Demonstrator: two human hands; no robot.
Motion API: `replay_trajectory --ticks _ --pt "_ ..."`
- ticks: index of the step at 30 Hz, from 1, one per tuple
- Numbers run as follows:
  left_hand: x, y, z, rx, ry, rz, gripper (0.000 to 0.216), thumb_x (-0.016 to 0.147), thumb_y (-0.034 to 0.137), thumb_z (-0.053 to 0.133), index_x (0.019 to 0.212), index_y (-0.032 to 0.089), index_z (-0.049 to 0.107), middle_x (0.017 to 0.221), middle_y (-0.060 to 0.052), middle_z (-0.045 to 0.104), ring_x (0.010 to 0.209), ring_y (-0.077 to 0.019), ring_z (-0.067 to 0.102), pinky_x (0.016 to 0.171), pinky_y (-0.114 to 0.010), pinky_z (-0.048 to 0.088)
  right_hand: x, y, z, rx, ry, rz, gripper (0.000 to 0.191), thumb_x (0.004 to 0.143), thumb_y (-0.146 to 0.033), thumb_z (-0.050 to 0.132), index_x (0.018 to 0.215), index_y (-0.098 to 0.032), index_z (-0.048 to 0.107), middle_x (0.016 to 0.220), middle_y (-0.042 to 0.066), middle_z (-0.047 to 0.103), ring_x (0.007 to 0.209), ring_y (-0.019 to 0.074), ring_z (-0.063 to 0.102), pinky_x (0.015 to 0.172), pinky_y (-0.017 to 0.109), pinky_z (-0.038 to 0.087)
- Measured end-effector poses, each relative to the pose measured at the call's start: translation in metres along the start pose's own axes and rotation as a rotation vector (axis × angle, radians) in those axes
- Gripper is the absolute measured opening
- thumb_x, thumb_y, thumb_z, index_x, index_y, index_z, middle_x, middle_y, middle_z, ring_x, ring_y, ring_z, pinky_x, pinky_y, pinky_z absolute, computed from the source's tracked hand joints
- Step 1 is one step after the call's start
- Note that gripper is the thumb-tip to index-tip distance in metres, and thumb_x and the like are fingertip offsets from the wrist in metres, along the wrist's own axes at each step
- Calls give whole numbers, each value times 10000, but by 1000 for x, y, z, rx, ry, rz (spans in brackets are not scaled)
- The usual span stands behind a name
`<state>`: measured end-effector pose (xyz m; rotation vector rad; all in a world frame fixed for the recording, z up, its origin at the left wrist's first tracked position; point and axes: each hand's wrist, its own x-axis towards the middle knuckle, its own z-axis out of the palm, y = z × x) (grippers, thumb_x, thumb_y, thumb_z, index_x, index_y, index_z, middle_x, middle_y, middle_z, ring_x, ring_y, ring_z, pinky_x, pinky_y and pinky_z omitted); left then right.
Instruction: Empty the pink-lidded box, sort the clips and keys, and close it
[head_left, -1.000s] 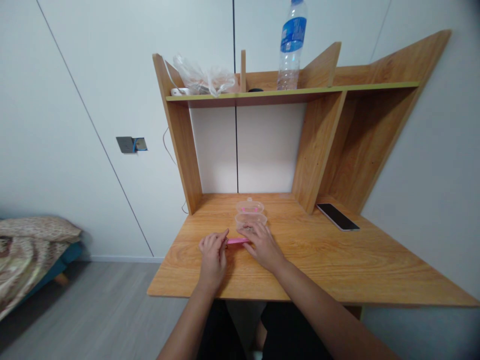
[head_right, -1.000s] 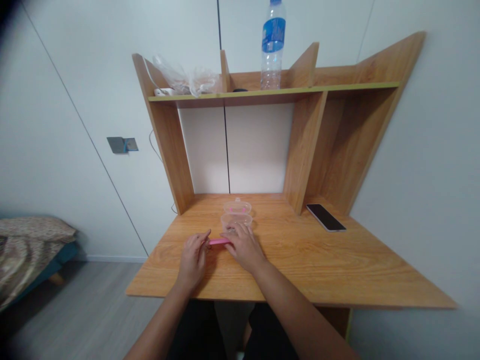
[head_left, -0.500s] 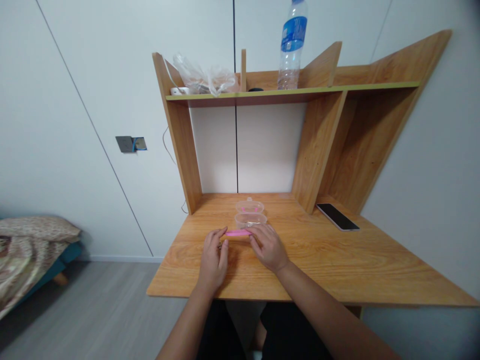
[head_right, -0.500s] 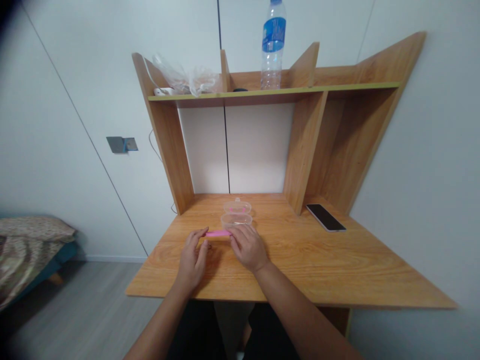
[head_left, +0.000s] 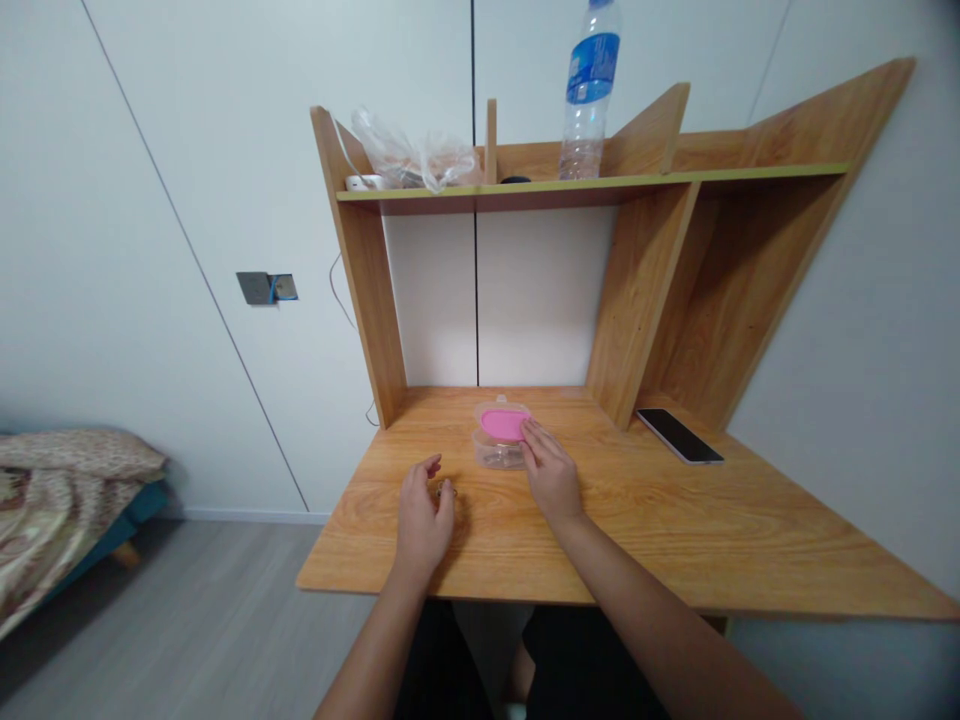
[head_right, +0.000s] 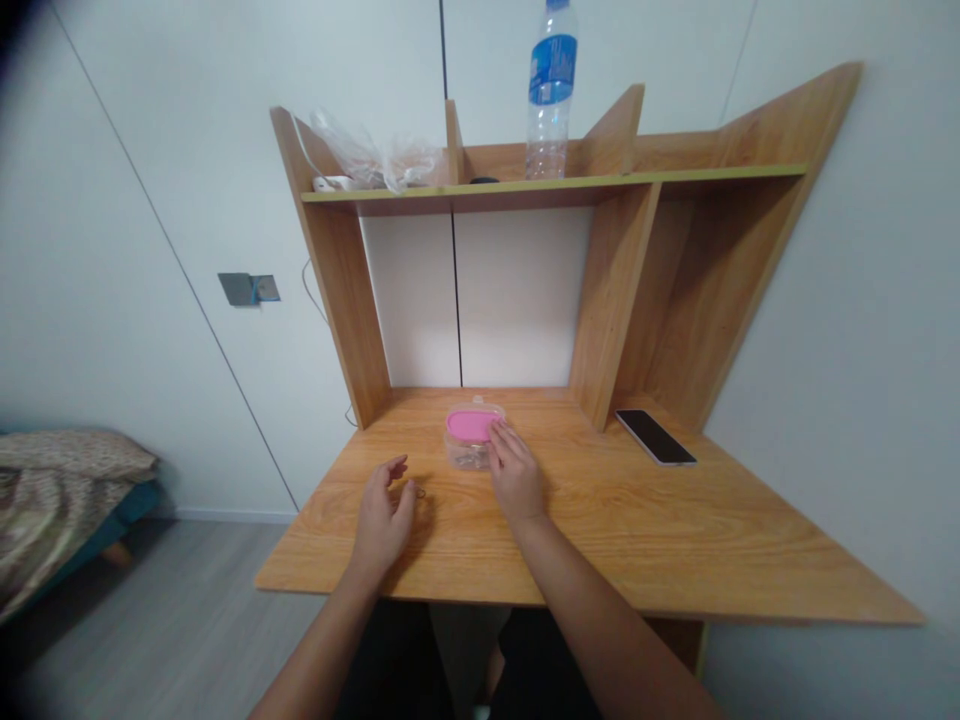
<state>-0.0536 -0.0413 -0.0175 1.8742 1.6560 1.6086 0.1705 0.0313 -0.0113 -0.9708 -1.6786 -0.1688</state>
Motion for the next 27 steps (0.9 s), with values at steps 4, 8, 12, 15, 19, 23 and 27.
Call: replay_trajectory --ticks 4,8,12,15,19,23,27 --pt "1 -3 1 25 30 -17 333 912 216 525 1238 148 539 1159 -130 625 1102 -251 611 977 -456 502 -1 2 4 -11 -44 13 407 992 -189 477 1380 -210 594 1391 101 611 1319 261 559 1133 511 461" --pt "2 -5 1 22 57 -22 327 900 211 534 1223 159 540 1140 -121 632 1100 -252 622 965 -449 508 -2 5 3 -18 -80 -10 408 976 -144 464 1333 -235 638 1380 78 624 1295 250 581 1128 503 467" --pt "1 -5 2 24 42 -28 330 897 206 528 1223 151 536 1148 -126 628 1100 -252 618 957 -448 511 -3 10 3 -71 -105 -45 409 945 -110 489 1282 -247 676 1333 70 661 1250 246 611 1103 493 485" --pt "2 -6 2 33 38 -33 325 901 203 514 1219 142 538 1158 -135 626 1109 -256 609 959 -458 507 -2 7 4 -131 -152 -66 402 935 -101 491 1269 -218 683 1320 98 668 1246 253 604 1073 488 494" --pt "2 -8 3 41 48 -25 319 896 212 525 1208 151 547 1146 -130 630 1106 -264 617 964 -476 501 -1 -7 6 -216 -223 -58 268 944 -207 557 1149 -240 726 1184 98 736 1216 281 595 1058 531 436" --pt "2 -10 3 25 53 -23 315 887 211 537 1197 163 555 1132 -120 633 1097 -260 632 964 -467 500 -1 -19 3 -274 -245 -27 147 943 -298 608 1024 -253 722 1041 91 767 1161 302 589 1043 549 370" --pt "1 -11 4 28 52 -27 318 885 207 537 1200 162 557 1137 -124 632 1103 -255 628 940 -442 516 1 -21 0 -274 -290 -4 113 939 -295 615 961 -239 710 1028 106 754 1059 292 623 941 464 436"
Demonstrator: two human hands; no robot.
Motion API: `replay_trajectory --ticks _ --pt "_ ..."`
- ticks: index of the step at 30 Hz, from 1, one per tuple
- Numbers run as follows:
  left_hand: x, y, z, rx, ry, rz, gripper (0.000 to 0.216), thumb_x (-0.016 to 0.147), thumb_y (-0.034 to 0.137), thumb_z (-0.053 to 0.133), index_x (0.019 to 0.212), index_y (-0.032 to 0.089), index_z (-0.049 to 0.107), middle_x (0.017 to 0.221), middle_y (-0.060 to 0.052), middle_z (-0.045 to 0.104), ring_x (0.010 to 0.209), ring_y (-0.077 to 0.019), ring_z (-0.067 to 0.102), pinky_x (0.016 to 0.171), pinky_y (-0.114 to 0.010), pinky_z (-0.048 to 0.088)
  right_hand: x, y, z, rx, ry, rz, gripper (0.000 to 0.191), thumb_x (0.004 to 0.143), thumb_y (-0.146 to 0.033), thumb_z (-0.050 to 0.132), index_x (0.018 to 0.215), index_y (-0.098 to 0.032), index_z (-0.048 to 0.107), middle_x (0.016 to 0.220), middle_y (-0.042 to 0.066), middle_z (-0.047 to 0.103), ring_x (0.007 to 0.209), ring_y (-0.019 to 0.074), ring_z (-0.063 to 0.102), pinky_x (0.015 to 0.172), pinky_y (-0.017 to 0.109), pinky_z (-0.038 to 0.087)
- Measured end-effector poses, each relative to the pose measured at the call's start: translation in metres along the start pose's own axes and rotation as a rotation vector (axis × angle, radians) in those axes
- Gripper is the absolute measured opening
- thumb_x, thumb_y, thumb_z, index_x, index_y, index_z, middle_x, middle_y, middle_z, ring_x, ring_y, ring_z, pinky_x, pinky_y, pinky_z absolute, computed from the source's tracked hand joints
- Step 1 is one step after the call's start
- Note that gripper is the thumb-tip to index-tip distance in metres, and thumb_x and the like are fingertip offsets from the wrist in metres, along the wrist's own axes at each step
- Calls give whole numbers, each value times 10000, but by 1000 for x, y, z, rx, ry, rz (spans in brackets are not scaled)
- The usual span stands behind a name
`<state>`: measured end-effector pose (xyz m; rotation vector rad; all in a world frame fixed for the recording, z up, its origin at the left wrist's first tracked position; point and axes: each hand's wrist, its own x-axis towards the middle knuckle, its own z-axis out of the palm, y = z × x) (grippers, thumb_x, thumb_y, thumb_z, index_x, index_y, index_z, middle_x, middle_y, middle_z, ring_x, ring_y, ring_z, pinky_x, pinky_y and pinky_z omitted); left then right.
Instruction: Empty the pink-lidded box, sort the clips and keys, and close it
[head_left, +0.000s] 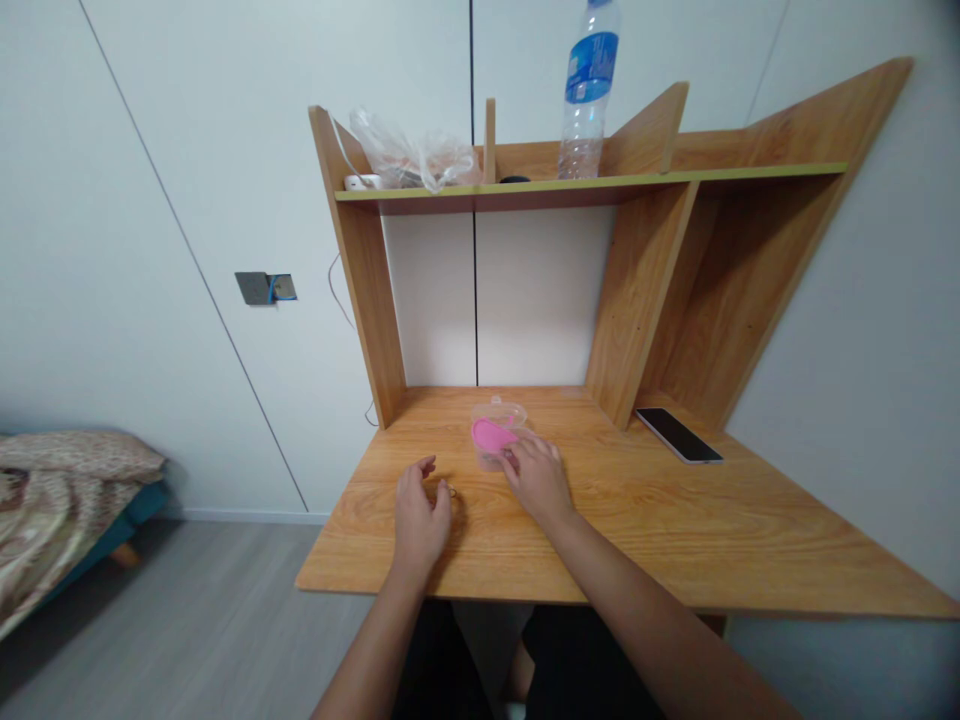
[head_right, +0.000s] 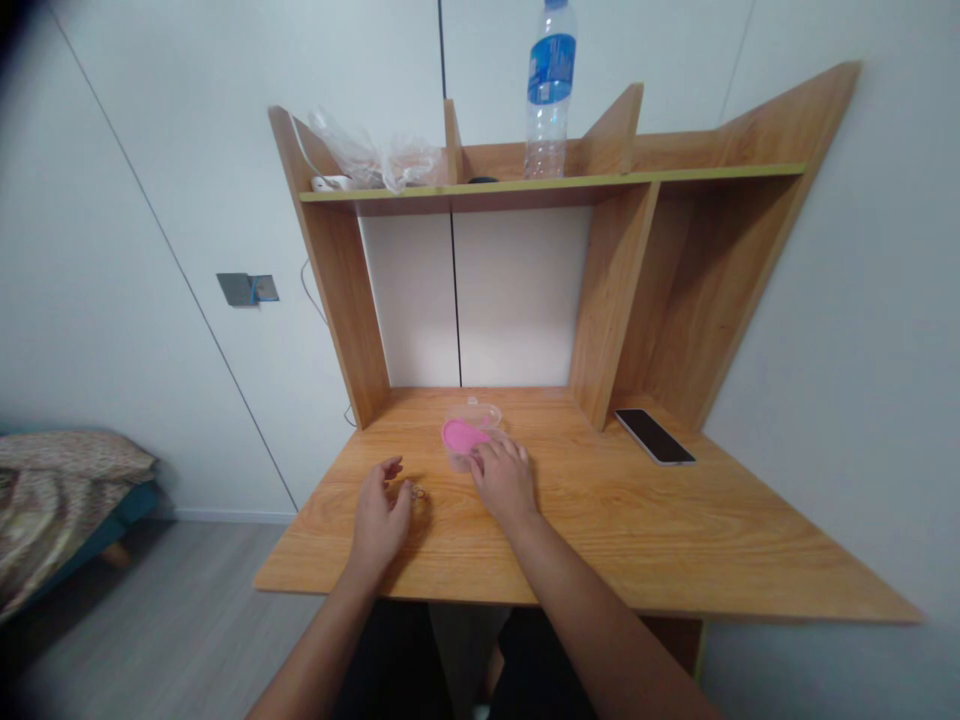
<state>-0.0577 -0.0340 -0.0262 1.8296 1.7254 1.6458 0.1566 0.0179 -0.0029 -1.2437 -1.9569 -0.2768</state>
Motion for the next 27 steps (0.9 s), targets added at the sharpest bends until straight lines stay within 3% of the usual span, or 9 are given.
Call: replay_trajectory --ticks 6,15,19,23,27 --pt "0 3 -1 15 -30 14 341 900 215 535 1231 145 570 1172 -137 637 1120 -258 619 960 -446 511 -2 -3 -5 94 -46 -80 93 920 -266 646 981 -241 711 1077 91 739 1162 296 598 954 457 444" --pt "1 13 -2 35 -217 161 374 947 298 547 1303 227 641 1321 -123 611 1220 -268 578 1070 -475 454 -8 -16 -13 271 -113 -284 122 940 -309 626 998 -248 714 998 68 736 1073 266 637 928 421 491" --pt "0 9 1 -17 -248 145 392 912 295 612 1292 207 648 1352 -125 592 1240 -263 581 1091 -458 455 -8 -16 -19 267 -33 -214 164 951 -251 575 1014 -241 726 1003 72 715 999 251 624 908 426 489" --pt "0 8 1 -73 -265 137 354 907 256 613 1254 206 666 1324 -108 601 1221 -243 594 1083 -433 473 -6 -13 -19 209 88 -47 190 885 -186 610 990 -235 760 1124 99 652 1090 282 571 963 479 466" --pt "0 11 -1 -132 -245 167 384 891 239 641 1275 230 628 1300 -99 612 1211 -240 599 1057 -438 494 -6 -5 -13 250 126 30 193 835 -173 657 937 -267 791 1176 94 626 1117 290 561 988 506 475"
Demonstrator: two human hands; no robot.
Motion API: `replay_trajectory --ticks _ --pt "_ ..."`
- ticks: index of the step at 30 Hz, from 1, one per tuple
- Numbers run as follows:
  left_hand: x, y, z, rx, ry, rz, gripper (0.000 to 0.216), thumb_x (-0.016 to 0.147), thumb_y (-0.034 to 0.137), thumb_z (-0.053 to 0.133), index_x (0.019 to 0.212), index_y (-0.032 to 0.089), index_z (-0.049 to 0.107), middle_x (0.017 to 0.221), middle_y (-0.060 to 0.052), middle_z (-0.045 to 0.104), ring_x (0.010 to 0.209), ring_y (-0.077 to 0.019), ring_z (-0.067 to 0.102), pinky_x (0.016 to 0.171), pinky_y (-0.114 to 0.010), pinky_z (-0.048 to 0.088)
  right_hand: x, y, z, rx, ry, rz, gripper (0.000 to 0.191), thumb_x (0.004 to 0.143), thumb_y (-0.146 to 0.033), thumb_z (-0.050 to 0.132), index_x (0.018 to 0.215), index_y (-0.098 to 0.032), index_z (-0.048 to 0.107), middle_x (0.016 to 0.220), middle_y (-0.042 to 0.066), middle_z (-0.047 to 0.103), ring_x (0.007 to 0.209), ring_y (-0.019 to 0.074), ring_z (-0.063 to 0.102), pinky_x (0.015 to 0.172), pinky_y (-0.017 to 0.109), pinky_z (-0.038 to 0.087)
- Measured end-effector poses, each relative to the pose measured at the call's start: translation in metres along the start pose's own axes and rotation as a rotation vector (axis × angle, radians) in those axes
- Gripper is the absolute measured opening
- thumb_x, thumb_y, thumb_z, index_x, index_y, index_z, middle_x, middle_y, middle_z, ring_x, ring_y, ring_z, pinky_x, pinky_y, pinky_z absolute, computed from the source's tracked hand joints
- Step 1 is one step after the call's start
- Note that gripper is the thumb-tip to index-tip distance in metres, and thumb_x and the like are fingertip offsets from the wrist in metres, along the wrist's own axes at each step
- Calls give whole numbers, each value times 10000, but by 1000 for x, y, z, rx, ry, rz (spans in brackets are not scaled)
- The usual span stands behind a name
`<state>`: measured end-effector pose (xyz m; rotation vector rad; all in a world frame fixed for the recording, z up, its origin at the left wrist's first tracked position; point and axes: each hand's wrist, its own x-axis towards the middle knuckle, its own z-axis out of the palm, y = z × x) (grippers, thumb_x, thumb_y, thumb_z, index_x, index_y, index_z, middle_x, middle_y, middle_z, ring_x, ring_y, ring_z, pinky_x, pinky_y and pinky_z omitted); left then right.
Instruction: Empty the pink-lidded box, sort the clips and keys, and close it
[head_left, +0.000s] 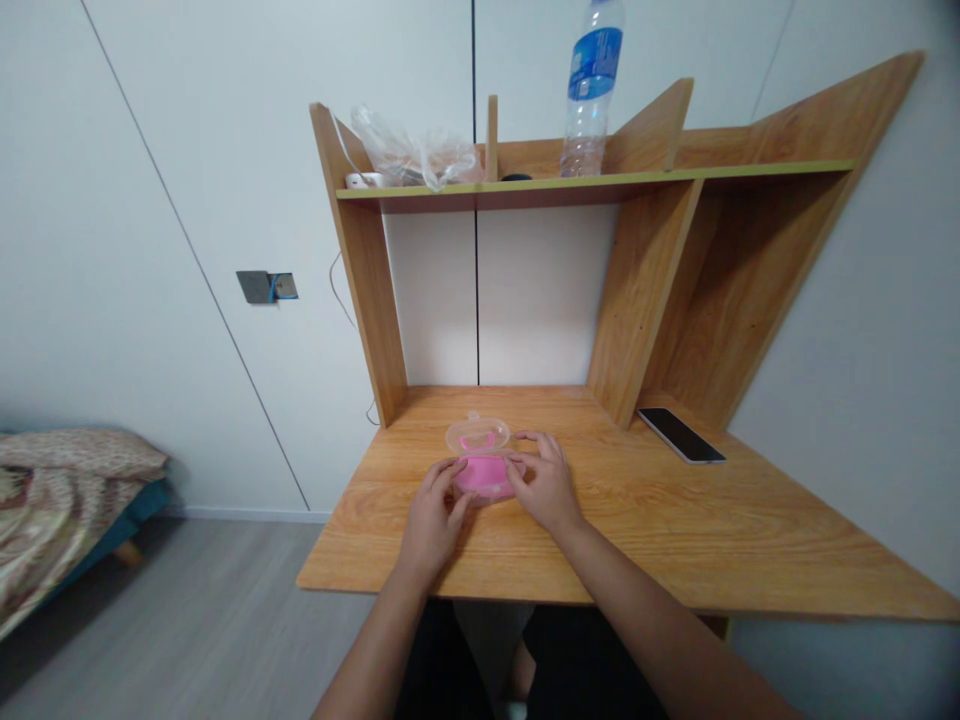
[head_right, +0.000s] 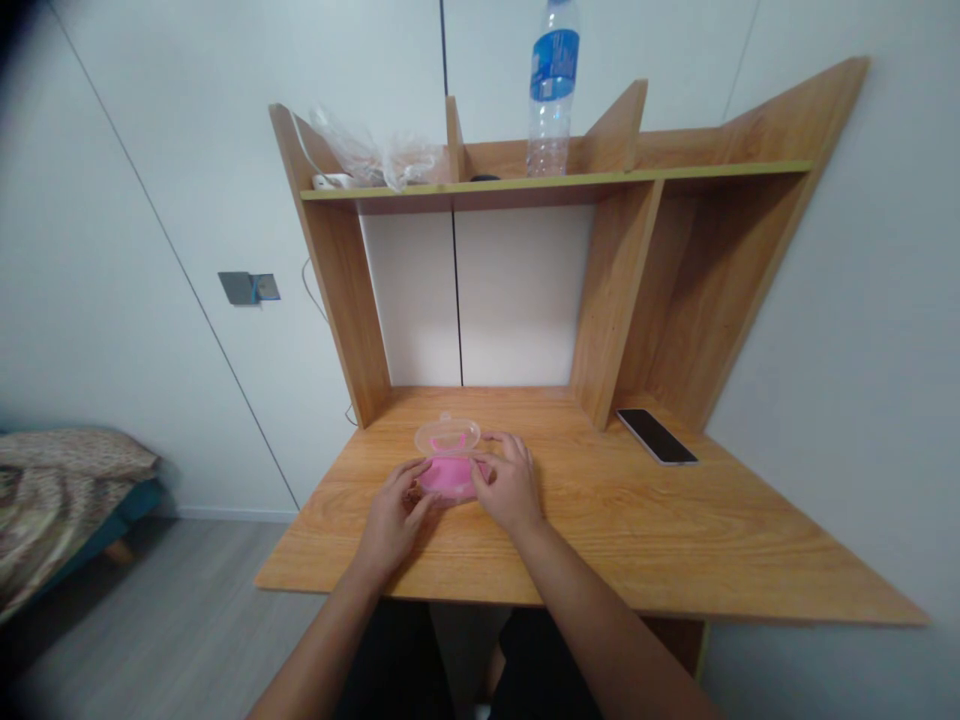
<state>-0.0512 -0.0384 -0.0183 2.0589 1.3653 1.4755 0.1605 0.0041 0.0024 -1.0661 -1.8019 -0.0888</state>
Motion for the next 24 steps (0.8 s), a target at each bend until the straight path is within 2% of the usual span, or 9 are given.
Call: replay_trajectory --ticks 9,16,24 --pt "-3 4 2 -98 28 -25 553 797 329 787 1292 234 561 1254 -99 652 1059 -227 669 893 -394 584 0 11 0 92 -100 -9 225 818 -215 711 1007 -310 789 1307 77 590 1199 289 553 1044 502 471" --pt "-1 9 -1 -39 35 16 560 763 327 818 1260 225 579 1215 -101 675 1032 -235 683 905 -420 582 11 2 -7 5 -145 -33 182 759 -228 809 928 -282 767 1281 76 589 1194 311 551 1029 541 436" --pt "-1 8 2 -53 29 0 575 772 319 812 1285 235 566 1233 -99 669 1049 -231 680 898 -407 585 14 1 -5 -47 -161 -70 129 834 -190 752 933 -269 728 1227 75 594 1179 291 546 993 504 446"
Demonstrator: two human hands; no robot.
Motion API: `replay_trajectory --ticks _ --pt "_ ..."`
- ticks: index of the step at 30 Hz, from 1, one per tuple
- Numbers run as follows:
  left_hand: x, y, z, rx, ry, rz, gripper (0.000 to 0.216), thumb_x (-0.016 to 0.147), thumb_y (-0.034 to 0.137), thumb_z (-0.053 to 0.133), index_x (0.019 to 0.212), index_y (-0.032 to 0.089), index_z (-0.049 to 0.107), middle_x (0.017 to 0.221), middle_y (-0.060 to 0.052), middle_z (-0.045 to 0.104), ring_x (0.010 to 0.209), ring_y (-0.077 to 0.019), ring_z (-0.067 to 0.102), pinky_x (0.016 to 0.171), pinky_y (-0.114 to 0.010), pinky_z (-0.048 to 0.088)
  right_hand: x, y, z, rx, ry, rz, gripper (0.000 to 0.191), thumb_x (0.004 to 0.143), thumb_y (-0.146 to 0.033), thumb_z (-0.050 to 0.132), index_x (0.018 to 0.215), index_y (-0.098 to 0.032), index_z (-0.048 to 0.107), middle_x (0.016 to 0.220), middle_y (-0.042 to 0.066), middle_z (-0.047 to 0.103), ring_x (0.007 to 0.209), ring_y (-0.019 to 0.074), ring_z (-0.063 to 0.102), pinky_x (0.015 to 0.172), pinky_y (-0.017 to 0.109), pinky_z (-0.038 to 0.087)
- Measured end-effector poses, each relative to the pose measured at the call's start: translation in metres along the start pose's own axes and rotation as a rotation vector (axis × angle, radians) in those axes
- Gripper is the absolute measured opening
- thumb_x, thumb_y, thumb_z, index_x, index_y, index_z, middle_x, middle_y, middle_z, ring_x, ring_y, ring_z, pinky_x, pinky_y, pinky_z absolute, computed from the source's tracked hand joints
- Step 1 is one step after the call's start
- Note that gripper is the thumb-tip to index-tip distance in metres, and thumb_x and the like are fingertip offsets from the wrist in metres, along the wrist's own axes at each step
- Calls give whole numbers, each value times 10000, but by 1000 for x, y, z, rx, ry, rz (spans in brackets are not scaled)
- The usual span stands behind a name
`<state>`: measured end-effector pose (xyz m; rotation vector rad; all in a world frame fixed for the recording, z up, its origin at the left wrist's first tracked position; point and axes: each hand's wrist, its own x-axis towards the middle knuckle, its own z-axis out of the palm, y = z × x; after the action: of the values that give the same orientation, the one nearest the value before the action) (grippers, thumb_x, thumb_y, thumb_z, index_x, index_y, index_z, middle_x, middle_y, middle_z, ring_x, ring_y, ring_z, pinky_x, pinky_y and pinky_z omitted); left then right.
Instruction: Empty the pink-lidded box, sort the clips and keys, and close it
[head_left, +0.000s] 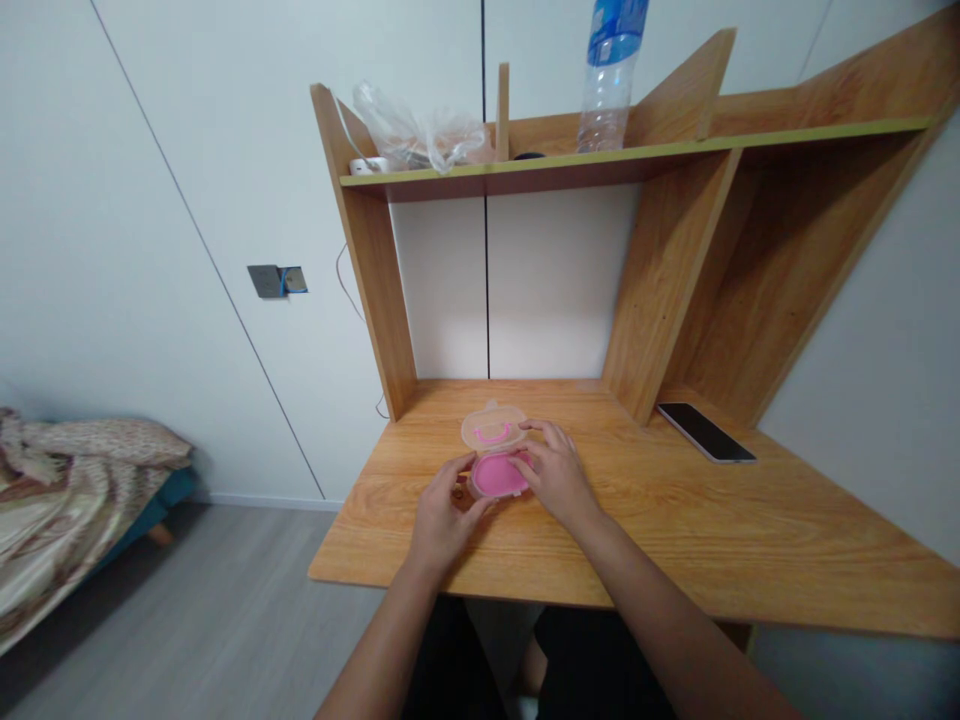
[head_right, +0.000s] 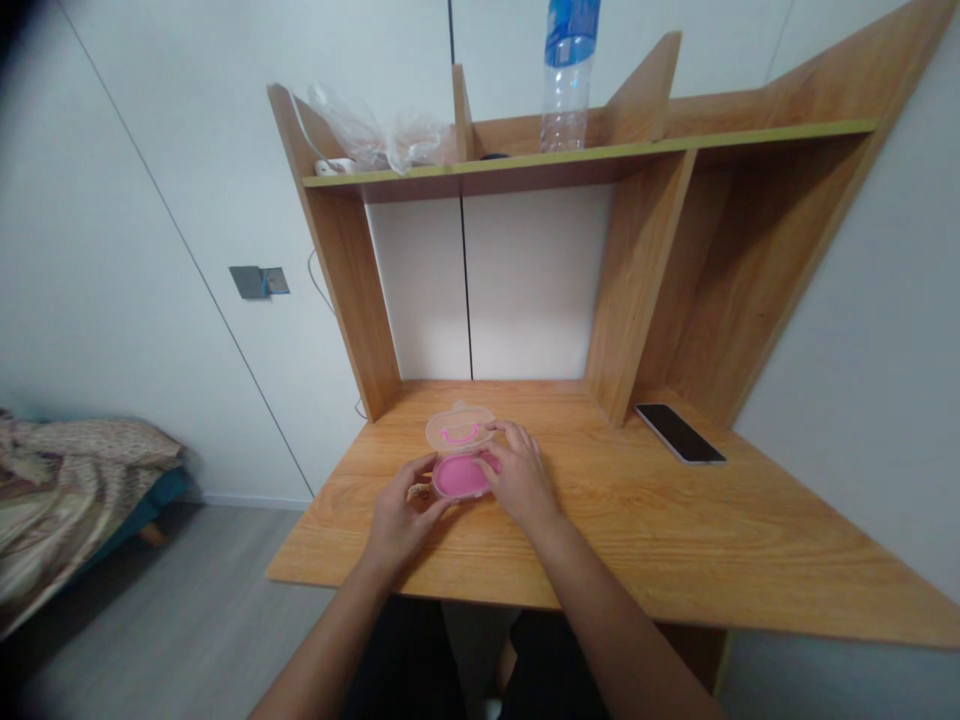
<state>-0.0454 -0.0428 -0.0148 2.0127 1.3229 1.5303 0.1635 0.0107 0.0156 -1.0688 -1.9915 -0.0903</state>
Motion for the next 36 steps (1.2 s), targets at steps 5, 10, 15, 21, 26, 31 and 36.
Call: replay_trajectory --ticks 5,10,15,21,26,31,36 --pt "0 3 -2 36 -14 26 584 757 295 823 1278 234 566 1216 -94 679 1053 -240 678 911 -422 574 1 -1 -1 -6 4 -9 98 872 -157 689 914 -245 692 1190 83 599 1147 283 553 971 482 456" --pt "1 1 -1 12 -11 10 574 781 310 803 1293 236 554 1239 -96 665 1089 -238 663 918 -420 567 0 -7 -8 -41 -4 -65 105 917 -128 609 956 -217 649 1156 98 628 1118 277 556 934 448 455" --pt "0 -5 2 -36 -28 -61 609 801 291 775 1345 224 508 1272 -113 647 1094 -233 663 917 -418 570 -5 -8 -12 -10 58 -116 127 963 -144 526 989 -212 630 997 81 678 987 261 590 887 428 453" --pt "1 -4 1 -38 -45 -83 597 813 221 745 1362 225 513 1331 -123 628 1178 -236 634 984 -421 539 -6 -1 -8 129 217 -50 221 984 -175 486 1051 -246 684 987 80 682 965 253 618 893 432 502" --pt "1 -1 0 -40 -70 -65 554 838 210 720 1360 234 533 1326 -116 637 1174 -235 638 980 -421 545 -4 4 -4 215 137 -60 300 951 -111 487 1058 -258 725 1002 71 692 996 249 626 903 425 524" --pt "-1 -5 2 -17 -61 -29 638 850 280 729 1432 242 469 1369 -120 613 1193 -239 629 1005 -427 534 4 8 -7 224 23 -164 341 950 -97 493 1114 -273 737 1018 70 697 994 244 624 895 423 540" --pt "0 -8 2 29 -67 -1 611 865 301 715 1423 219 482 1346 -125 623 1183 -242 633 1036 -451 514 16 15 -7 146 -57 -270 301 929 -109 549 1097 -243 760 988 86 706 984 252 630 893 433 544"
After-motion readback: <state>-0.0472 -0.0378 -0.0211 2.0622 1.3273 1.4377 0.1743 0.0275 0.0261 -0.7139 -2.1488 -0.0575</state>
